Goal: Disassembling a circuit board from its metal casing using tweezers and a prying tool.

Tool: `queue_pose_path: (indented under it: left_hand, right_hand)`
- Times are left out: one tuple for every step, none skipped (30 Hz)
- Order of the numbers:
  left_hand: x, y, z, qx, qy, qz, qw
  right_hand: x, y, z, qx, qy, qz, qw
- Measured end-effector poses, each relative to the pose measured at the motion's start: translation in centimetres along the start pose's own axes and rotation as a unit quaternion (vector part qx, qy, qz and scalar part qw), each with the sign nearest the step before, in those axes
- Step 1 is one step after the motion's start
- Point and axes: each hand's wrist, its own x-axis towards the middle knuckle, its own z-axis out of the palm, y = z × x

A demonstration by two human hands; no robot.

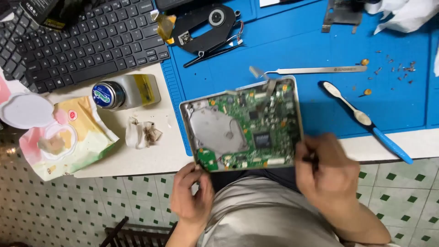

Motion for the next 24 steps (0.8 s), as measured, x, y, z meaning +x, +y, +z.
queue_pose_path:
  left_hand:
    - [-0.5,-0.3,-0.6,-0.003,0.001,0.002,1.000]
    - [-0.9,-0.5,-1.2,0.012,-0.001,-0.005,1.000]
    - [-1.4,-0.8,-1.7,0.026,-0.003,-0.011,1.000]
    - [-2.0,-1.3,-1.9,0.022,-0.002,-0.008,1.000]
    - [-2.5,-1.8,-2.0,0.014,-0.010,-0.012,1.000]
    - [-3.0,-2.4,-2.1,0.005,-0.018,-0.016,1.000]
    - [-3.0,-2.4,-2.2,0.003,-0.017,-0.014,1.000]
    - [-3.0,-2.6,-2.2,0.004,-0.017,-0.009,1.000]
    - [-3.0,-2.6,-2.3,0.006,-0.018,-0.007,1.000]
    - [-3.0,-2.5,-2.1,0.006,-0.016,-0.006,1.000]
    - [-3.0,-2.3,-2.0,0.001,-0.024,-0.005,1.000]
    - [-3.0,-2.2,-1.9,-0.004,-0.031,-0.004,1.000]
    - [-2.3,-1.7,-1.5,-0.003,-0.030,-0.004,1.000]
    - [-1.6,-1.2,-1.1,0.009,-0.035,0.011,0.999]
    - [-1.1,-0.7,-0.9,0.022,-0.040,0.023,0.999]
    - [-0.7,-0.9,-0.4,0.025,-0.041,0.018,0.999]
    - [-0.3,-1.1,0.3,-0.005,-0.047,0.026,0.999]
    - [0.2,-1.2,1.0,-0.035,-0.053,0.035,0.997]
    - [0.8,-1.0,1.0,-0.036,-0.054,0.034,0.997]
    - [1.3,-0.8,1.1,-0.024,-0.049,0.036,0.998]
    - [1.8,-0.6,1.2,-0.013,-0.046,0.038,0.998]
    - [1.8,-0.7,1.3,-0.014,-0.048,0.038,0.998]
    - [1.7,-0.8,1.3,-0.015,-0.054,0.029,0.998]
    - [1.7,-0.9,1.2,-0.016,-0.060,0.020,0.998]
  right_hand:
    - [-0.5,-0.1,0.3,-0.002,0.003,0.001,1.000]
    - [-1.0,-0.3,0.5,-0.012,0.007,-0.052,0.999]
    - [-1.5,-0.4,0.8,-0.024,0.012,-0.104,0.994]
    - [-1.3,-0.8,1.0,-0.026,0.016,-0.103,0.994]
    - [-1.1,-1.1,1.2,-0.031,0.010,-0.119,0.992]
    - [-0.9,-1.5,1.4,-0.035,0.004,-0.135,0.990]
    - [-0.9,-1.5,1.6,-0.036,0.007,-0.134,0.990]
    - [-1.0,-1.5,1.8,-0.039,0.001,-0.125,0.991]
    - [-1.0,-1.5,1.9,-0.042,-0.007,-0.119,0.992]
    - [-1.2,-1.1,2.0,-0.043,-0.006,-0.119,0.992]
    - [-1.3,-0.7,2.1,-0.061,-0.018,-0.099,0.993]
    - [-1.4,-0.3,2.1,-0.080,-0.029,-0.078,0.993]
    - [-1.1,0.1,2.0,-0.079,-0.030,-0.079,0.993]
    - [-0.8,0.5,1.9,-0.101,-0.010,-0.069,0.992]
    - [-0.7,0.9,1.7,-0.122,0.005,-0.060,0.991]
    - [-0.6,1.2,1.9,-0.121,0.000,-0.063,0.991]
    - [-0.3,1.6,1.9,-0.151,0.010,-0.040,0.988]
    - [0.0,2.1,2.0,-0.181,0.019,-0.017,0.983]
    - [0.5,1.8,1.2,-0.181,0.019,-0.016,0.983]
    - [1.0,1.6,0.3,-0.169,0.030,-0.032,0.985]
    - [1.4,1.4,-0.6,-0.158,0.041,-0.047,0.985]
    - [2.4,1.6,-1.1,-0.159,0.040,-0.045,0.985]
    - [3.3,1.8,-1.6,-0.183,0.043,-0.082,0.979]
    - [4.2,2.0,-2.1,-0.206,0.045,-0.118,0.970]
